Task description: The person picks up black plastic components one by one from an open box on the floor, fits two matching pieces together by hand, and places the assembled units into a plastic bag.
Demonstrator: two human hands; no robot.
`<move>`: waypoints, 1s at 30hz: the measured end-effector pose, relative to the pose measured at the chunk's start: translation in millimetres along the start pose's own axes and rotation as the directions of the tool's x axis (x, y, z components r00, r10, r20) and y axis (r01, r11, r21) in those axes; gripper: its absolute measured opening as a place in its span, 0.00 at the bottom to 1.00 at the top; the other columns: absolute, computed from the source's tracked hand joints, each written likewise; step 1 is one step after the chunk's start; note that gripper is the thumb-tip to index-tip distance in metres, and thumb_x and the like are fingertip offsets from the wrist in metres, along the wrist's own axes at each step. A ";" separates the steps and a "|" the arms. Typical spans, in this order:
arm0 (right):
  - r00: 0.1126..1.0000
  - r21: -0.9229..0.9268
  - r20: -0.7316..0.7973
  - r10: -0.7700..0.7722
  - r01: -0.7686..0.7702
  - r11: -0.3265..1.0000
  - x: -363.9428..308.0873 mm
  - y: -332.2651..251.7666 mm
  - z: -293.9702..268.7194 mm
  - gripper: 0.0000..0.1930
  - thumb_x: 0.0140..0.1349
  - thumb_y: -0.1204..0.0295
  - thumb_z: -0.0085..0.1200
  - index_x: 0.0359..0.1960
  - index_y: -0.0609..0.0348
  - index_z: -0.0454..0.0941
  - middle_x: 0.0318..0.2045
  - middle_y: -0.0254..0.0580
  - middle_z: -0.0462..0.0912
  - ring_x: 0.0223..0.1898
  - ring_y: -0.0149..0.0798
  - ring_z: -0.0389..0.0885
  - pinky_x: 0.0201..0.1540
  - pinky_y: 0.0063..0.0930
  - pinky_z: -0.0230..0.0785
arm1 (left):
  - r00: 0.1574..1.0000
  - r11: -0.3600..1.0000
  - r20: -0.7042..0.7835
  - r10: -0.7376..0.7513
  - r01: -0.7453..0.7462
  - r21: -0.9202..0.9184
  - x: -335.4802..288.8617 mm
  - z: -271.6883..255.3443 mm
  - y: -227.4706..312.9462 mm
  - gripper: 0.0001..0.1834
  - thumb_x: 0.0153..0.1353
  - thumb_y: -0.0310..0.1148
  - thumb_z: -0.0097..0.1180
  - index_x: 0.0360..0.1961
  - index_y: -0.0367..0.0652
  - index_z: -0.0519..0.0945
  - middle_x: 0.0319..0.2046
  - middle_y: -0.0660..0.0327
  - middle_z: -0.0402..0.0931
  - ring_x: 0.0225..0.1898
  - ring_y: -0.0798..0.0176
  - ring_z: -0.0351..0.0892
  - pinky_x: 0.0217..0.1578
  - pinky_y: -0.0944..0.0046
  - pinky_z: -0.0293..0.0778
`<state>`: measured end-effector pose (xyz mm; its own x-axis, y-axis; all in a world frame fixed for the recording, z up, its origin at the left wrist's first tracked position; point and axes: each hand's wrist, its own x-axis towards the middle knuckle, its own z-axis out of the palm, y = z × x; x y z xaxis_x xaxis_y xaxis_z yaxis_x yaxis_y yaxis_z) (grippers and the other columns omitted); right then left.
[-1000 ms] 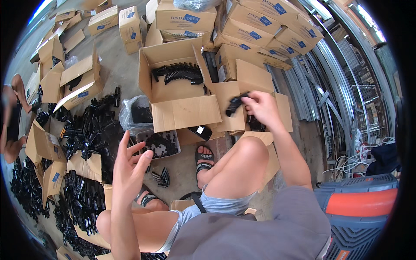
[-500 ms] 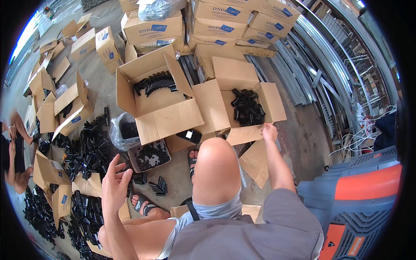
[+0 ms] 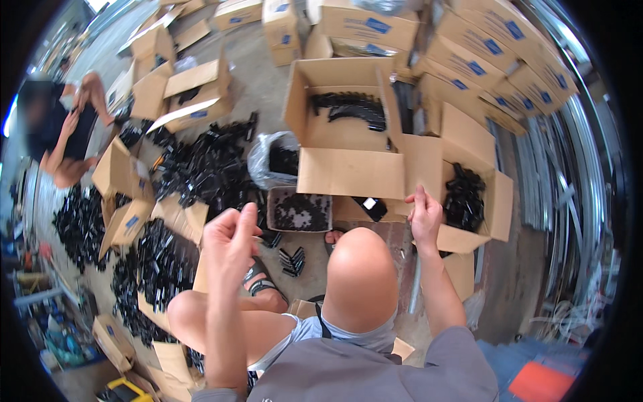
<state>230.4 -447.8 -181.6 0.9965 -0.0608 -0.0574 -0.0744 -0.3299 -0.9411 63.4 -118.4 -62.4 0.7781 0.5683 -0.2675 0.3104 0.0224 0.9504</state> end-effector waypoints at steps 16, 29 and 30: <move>0.976 -0.867 0.161 -0.147 0.211 0.452 215.0 70.9 146.3 0.31 0.67 0.62 0.56 0.65 0.70 0.66 0.59 0.72 0.75 0.61 0.64 0.76 0.65 0.53 0.68 | 0.946 0.552 -0.226 -0.232 0.320 0.770 11.0 19.7 -325.1 0.17 0.59 0.32 0.63 0.50 0.44 0.80 0.45 0.50 0.81 0.47 0.44 0.84 0.45 0.48 0.81; 0.994 -0.902 0.103 -0.018 0.101 0.420 218.5 49.7 168.7 0.20 0.62 0.73 0.50 0.56 0.67 0.70 0.49 0.69 0.83 0.55 0.65 0.81 0.59 0.53 0.72 | 0.993 0.432 0.114 0.034 -0.118 0.894 74.7 6.8 -343.4 0.18 0.55 0.31 0.67 0.45 0.42 0.75 0.40 0.55 0.76 0.43 0.48 0.81 0.40 0.52 0.80; 0.994 -0.901 0.108 -0.020 0.106 0.420 214.5 48.3 164.9 0.20 0.62 0.73 0.50 0.56 0.67 0.70 0.49 0.69 0.83 0.55 0.65 0.81 0.59 0.53 0.72 | 0.993 0.462 0.115 0.011 -0.107 0.880 72.1 9.9 -341.7 0.18 0.55 0.32 0.67 0.44 0.42 0.75 0.40 0.55 0.76 0.42 0.48 0.82 0.40 0.51 0.80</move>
<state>446.8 -321.5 -294.3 0.9961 0.0473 -0.0743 0.0397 -0.9941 -0.1007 18.9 -93.3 -408.0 0.8392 0.4701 -0.2733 0.5407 -0.7747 0.3279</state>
